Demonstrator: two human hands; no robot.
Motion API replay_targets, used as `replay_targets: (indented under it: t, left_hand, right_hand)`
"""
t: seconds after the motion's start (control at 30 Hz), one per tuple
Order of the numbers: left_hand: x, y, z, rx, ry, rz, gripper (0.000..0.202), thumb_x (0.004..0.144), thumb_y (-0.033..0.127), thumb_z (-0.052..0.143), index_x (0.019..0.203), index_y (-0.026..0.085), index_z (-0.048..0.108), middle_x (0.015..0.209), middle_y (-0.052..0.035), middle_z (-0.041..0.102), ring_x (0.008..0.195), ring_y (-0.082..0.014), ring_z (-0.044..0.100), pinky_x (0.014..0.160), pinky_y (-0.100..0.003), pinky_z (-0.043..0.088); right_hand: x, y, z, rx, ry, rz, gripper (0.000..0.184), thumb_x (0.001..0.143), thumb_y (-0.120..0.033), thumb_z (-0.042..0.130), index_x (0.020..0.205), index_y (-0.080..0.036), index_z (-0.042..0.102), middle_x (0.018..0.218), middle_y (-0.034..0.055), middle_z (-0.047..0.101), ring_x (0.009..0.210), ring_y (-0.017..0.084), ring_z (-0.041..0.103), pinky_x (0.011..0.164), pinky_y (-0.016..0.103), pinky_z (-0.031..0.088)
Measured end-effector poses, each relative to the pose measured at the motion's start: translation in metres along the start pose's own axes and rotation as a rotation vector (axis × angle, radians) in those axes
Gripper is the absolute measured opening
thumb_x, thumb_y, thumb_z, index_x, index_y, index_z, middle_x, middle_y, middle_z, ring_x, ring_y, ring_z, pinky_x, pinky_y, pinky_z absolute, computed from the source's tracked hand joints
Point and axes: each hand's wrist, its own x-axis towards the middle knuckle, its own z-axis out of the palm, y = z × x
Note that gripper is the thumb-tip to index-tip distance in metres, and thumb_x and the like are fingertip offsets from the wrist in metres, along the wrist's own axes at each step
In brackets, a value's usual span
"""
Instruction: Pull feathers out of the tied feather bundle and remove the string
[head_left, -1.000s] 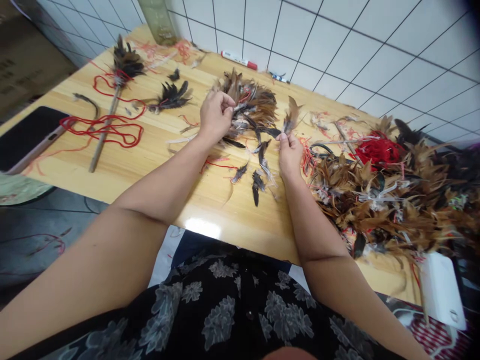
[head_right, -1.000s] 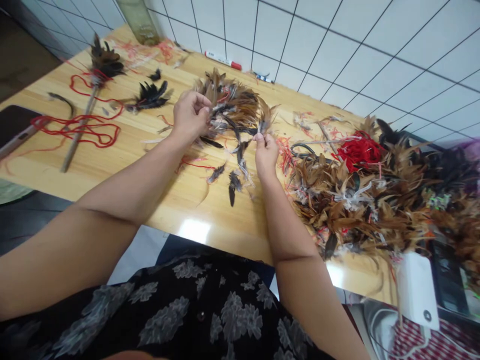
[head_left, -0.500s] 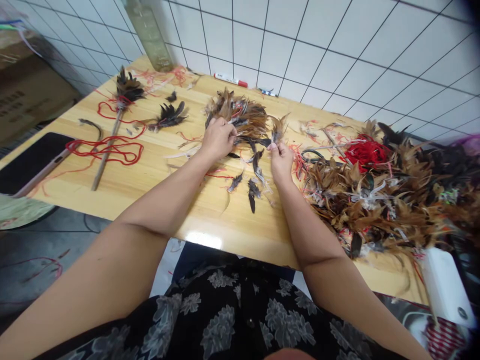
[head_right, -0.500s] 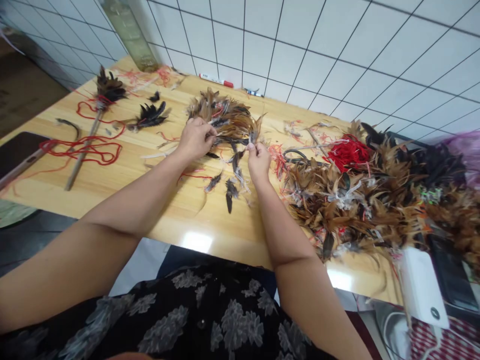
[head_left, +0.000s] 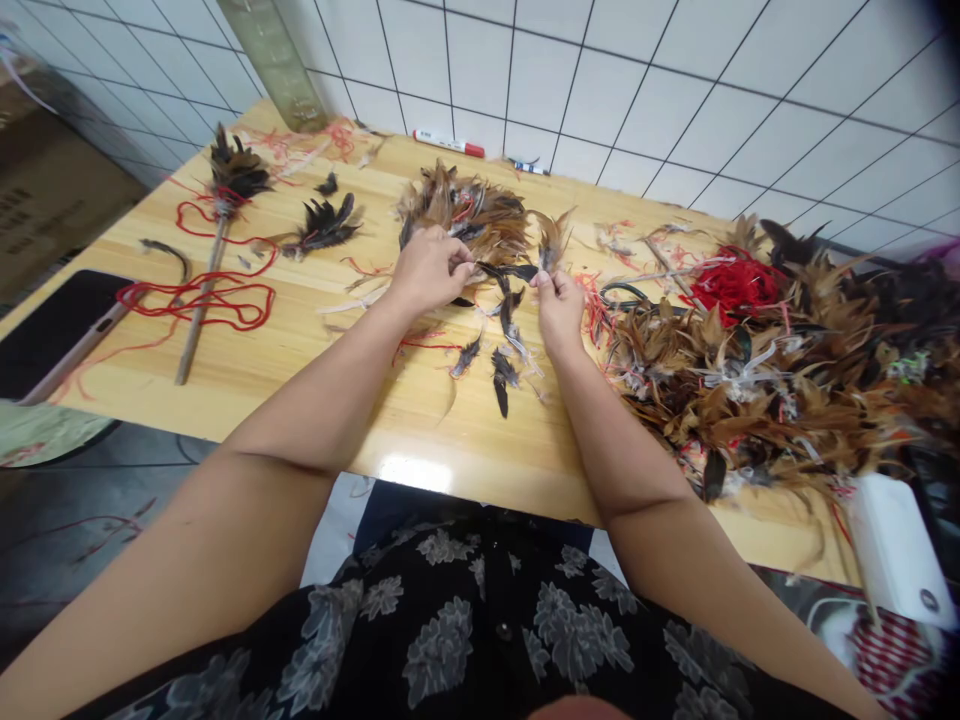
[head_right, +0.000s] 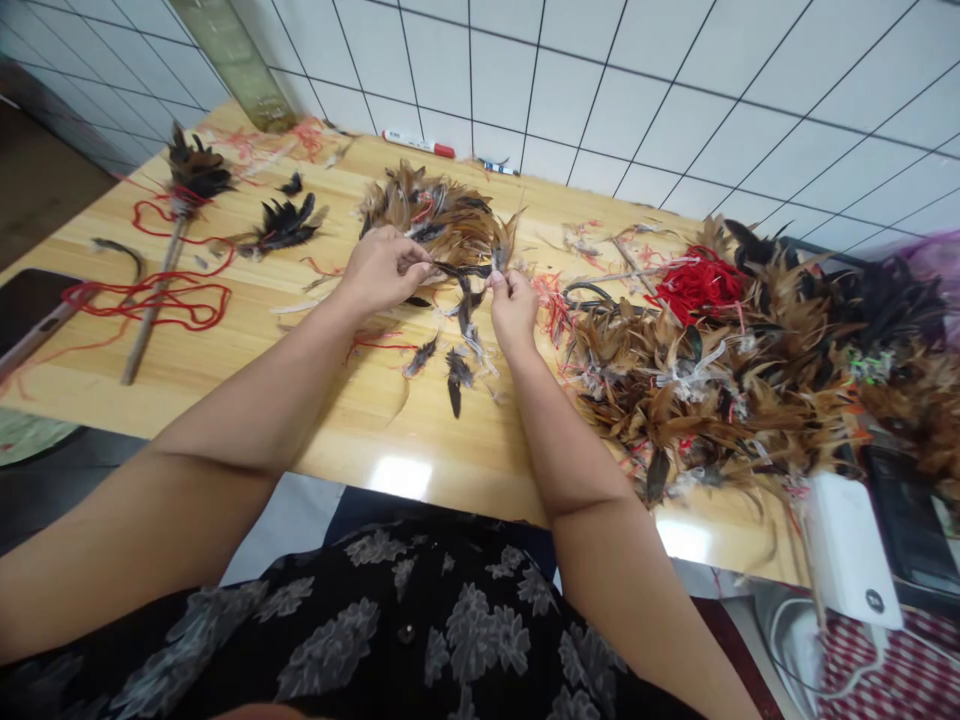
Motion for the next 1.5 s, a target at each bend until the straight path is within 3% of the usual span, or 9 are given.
replay_targets:
  t: [0.27, 0.37, 0.53, 0.63, 0.77, 0.9, 1.07, 1.33, 1.5]
  left_hand:
    - [-0.005, 0.013, 0.008, 0.046, -0.093, -0.039, 0.004, 0.088, 0.017, 0.077, 0.091, 0.019, 0.076, 0.114, -0.0164, 0.075, 0.133, -0.0449, 0.069, 0.127, -0.061, 0.048]
    - [-0.003, 0.013, 0.011, 0.047, -0.066, -0.05, 0.01, 0.088, 0.011, 0.072, 0.086, 0.021, 0.072, 0.109, -0.0153, 0.074, 0.124, -0.0412, 0.072, 0.121, -0.058, 0.053]
    - [0.006, 0.004, 0.017, -0.474, 0.136, -0.16, 0.019, 0.089, 0.018, 0.081, 0.079, 0.024, 0.065, 0.077, -0.0014, 0.061, 0.084, -0.0226, 0.064, 0.09, -0.037, 0.06]
    - [0.005, 0.013, 0.018, -0.847, 0.071, -0.265, 0.033, 0.096, 0.021, 0.085, 0.076, 0.022, 0.059, 0.069, 0.0019, 0.054, 0.065, -0.0144, 0.053, 0.068, -0.028, 0.05]
    - [-0.004, 0.038, 0.011, -1.082, -0.066, -0.364, 0.04, 0.101, 0.024, 0.09, 0.077, 0.02, 0.059, 0.071, 0.0018, 0.058, 0.058, -0.01, 0.054, 0.057, -0.023, 0.043]
    - [-0.012, 0.053, 0.01, -1.137, -0.144, -0.377, 0.042, 0.099, 0.025, 0.096, 0.078, 0.019, 0.06, 0.071, 0.0011, 0.064, 0.059, -0.0101, 0.061, 0.056, -0.022, 0.046]
    - [-0.012, 0.052, 0.02, -1.082, -0.122, -0.383, 0.045, 0.101, 0.021, 0.095, 0.076, 0.019, 0.058, 0.07, 0.0009, 0.068, 0.057, -0.0094, 0.063, 0.057, -0.021, 0.048]
    - [-0.013, 0.06, 0.014, -1.171, -0.099, -0.412, 0.042, 0.103, 0.013, 0.09, 0.074, 0.017, 0.06, 0.069, 0.0019, 0.068, 0.055, -0.0067, 0.06, 0.055, -0.017, 0.045]
    - [-0.015, 0.064, 0.015, -1.205, -0.142, -0.42, 0.047, 0.098, 0.016, 0.097, 0.07, 0.017, 0.059, 0.064, 0.0019, 0.065, 0.054, -0.0077, 0.059, 0.056, -0.018, 0.047]
  right_hand:
    - [0.001, 0.001, 0.0, -0.017, -0.07, -0.014, 0.06, 0.109, -0.079, 0.058, 0.081, -0.026, 0.065, 0.081, 0.0014, 0.068, 0.089, 0.022, 0.067, 0.104, 0.045, 0.061]
    - [-0.001, -0.001, 0.002, 0.02, -0.066, -0.01, 0.064, 0.106, -0.084, 0.058, 0.08, -0.026, 0.065, 0.078, 0.0006, 0.065, 0.087, 0.022, 0.065, 0.104, 0.046, 0.062]
    - [-0.001, 0.0, 0.005, 0.013, -0.056, -0.05, 0.071, 0.105, -0.091, 0.051, 0.079, -0.026, 0.064, 0.076, 0.0008, 0.063, 0.086, 0.022, 0.065, 0.103, 0.047, 0.062]
    - [0.0, 0.003, 0.005, 0.0, -0.067, -0.076, 0.072, 0.106, -0.091, 0.048, 0.081, -0.026, 0.065, 0.078, 0.0015, 0.064, 0.088, 0.022, 0.067, 0.103, 0.046, 0.062]
    - [-0.003, 0.001, 0.007, -0.005, -0.081, -0.046, 0.065, 0.108, -0.083, 0.056, 0.082, -0.025, 0.069, 0.081, 0.0021, 0.068, 0.09, 0.023, 0.068, 0.103, 0.045, 0.062]
    - [-0.008, -0.008, 0.011, 0.005, -0.151, -0.03, 0.051, 0.11, -0.067, 0.066, 0.085, -0.023, 0.074, 0.086, 0.0023, 0.072, 0.094, 0.022, 0.069, 0.102, 0.04, 0.06]
    - [-0.011, -0.014, 0.016, 0.021, -0.197, 0.015, 0.044, 0.107, -0.053, 0.078, 0.076, -0.022, 0.071, 0.08, -0.0004, 0.067, 0.086, 0.019, 0.062, 0.095, 0.036, 0.057]
    - [-0.009, -0.015, 0.013, 0.062, -0.271, 0.019, 0.046, 0.102, -0.062, 0.082, 0.085, -0.02, 0.077, 0.083, -0.0006, 0.067, 0.087, 0.017, 0.062, 0.088, 0.033, 0.052]
    - [-0.009, -0.012, 0.013, 0.054, -0.286, 0.023, 0.043, 0.103, -0.055, 0.084, 0.081, -0.021, 0.073, 0.079, -0.0017, 0.063, 0.083, 0.016, 0.058, 0.087, 0.033, 0.05]
